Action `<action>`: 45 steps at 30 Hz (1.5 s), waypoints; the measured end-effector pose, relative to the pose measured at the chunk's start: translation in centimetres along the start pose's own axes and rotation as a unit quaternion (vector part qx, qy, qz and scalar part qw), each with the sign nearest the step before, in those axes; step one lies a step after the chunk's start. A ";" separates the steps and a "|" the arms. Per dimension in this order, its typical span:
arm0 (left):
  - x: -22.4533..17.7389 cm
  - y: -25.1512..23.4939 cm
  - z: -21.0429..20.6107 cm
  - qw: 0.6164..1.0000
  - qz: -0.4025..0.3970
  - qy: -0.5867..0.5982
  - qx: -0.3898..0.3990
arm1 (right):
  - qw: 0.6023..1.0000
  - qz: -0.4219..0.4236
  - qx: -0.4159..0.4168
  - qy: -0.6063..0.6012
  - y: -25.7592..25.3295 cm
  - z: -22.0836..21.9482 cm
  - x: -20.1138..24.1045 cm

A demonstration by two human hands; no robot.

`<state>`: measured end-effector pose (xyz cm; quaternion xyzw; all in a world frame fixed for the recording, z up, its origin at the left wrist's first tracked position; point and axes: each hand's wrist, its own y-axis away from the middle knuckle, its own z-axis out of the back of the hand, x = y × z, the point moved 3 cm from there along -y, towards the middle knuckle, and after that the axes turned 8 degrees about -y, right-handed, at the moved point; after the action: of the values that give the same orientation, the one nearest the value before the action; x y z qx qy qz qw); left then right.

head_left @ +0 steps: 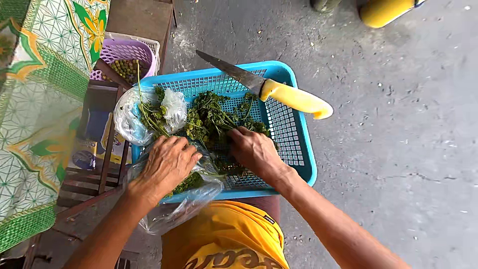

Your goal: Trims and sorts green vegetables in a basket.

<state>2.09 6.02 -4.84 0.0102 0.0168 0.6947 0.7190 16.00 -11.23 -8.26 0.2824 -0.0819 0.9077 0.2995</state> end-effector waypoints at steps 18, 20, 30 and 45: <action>-2.6 -4.2 0.2 0.998 0.024 0.025 -0.051 | 0.647 -0.110 0.000 -0.755 6.1 4.4 -2.5; -3.7 -3.7 2.2 0.981 0.048 0.119 -0.148 | 0.625 -0.098 -0.024 -0.774 6.3 4.2 -2.2; -8.9 -1.9 3.8 0.867 0.147 0.434 -0.197 | 0.725 -0.103 -0.098 -0.674 7.2 2.9 0.1; -8.5 -0.2 3.6 0.924 0.048 0.352 -0.139 | 0.822 -0.014 -0.202 -0.532 7.6 5.6 -0.3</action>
<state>2.18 -2.43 -1.15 -0.3343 0.1715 0.6827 0.6267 14.30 -19.31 -3.59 0.6556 -0.4058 0.5757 0.2722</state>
